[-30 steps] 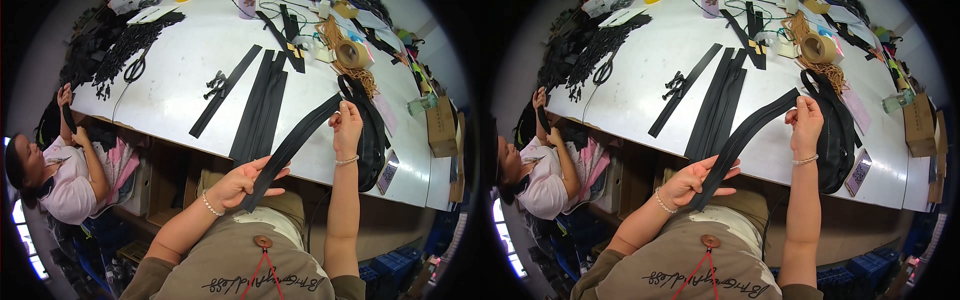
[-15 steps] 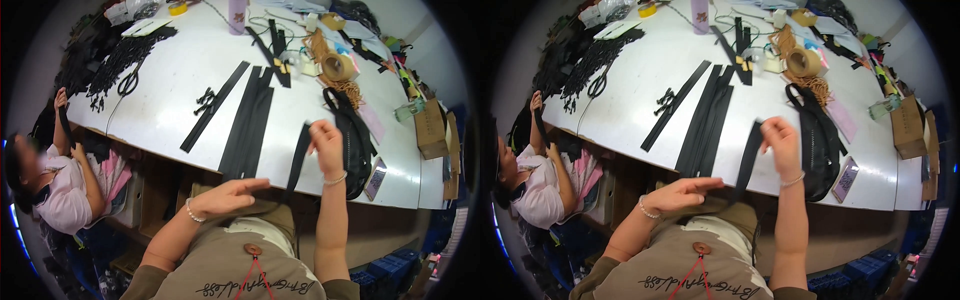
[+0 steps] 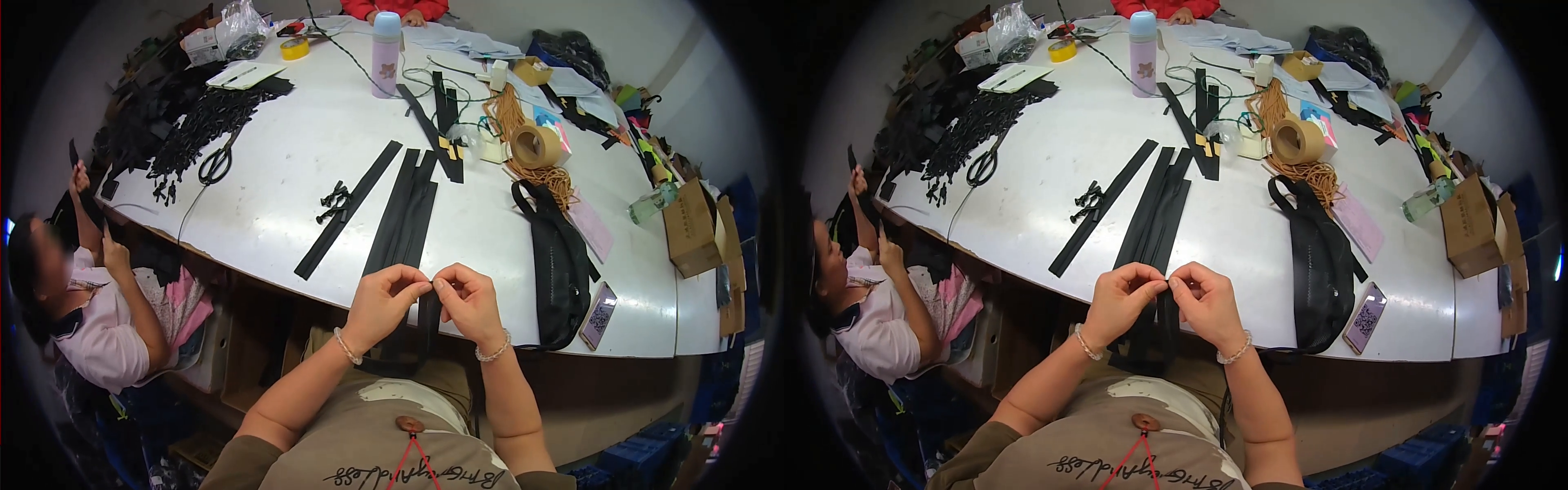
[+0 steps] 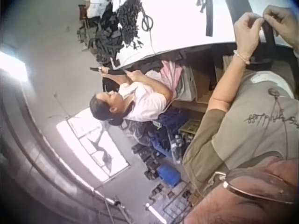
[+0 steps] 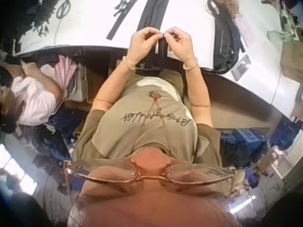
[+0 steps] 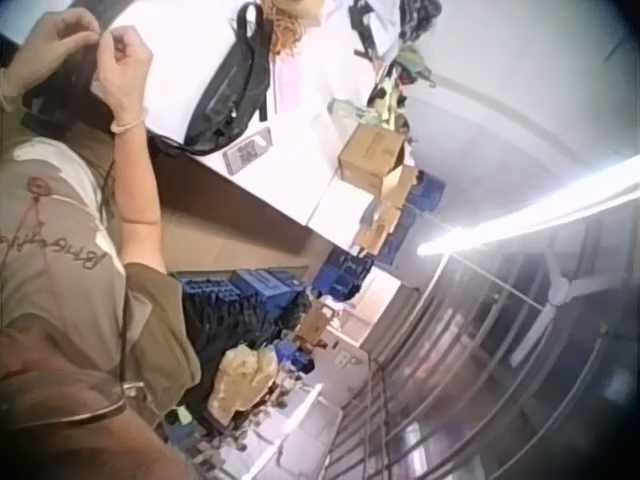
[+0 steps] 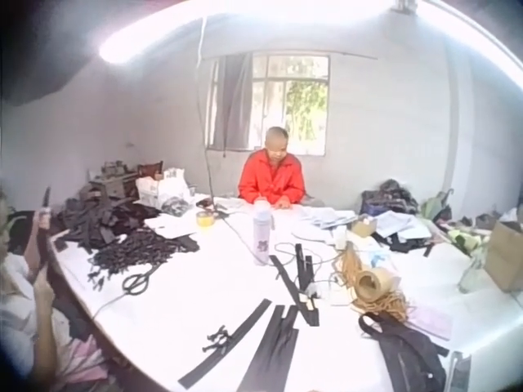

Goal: Assembling zipper pulls by attaching plastic caps to corded straps.

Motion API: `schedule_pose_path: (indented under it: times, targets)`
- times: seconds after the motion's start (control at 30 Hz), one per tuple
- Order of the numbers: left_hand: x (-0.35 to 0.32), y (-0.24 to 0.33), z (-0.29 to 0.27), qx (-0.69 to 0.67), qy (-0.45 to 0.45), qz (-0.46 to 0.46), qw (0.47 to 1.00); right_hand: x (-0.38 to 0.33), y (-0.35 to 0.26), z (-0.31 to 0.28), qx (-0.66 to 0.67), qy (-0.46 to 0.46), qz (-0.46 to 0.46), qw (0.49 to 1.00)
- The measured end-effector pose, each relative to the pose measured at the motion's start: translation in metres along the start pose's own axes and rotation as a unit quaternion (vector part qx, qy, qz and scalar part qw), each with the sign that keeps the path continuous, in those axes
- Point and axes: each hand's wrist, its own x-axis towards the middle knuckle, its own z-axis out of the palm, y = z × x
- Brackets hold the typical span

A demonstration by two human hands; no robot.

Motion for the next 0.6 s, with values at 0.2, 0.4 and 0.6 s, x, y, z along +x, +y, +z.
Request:
schedule_pose_path:
  times: [0.2,0.4,0.6]
  targets:
    - [-0.003,-0.024,0.007,-0.026,0.078,0.146,0.986,0.0,0.022,0.014,0.205,0.044,0.042,0.977]
    - [-0.007,-0.042,0.014,-0.097,0.108,0.213,0.966,-0.005,0.031,0.028,0.285,0.109,0.085,0.948]
    - [0.002,-0.044,0.023,-0.095,0.137,0.151,0.974,-0.008,0.038,0.039,0.146,0.143,-0.055,0.977]
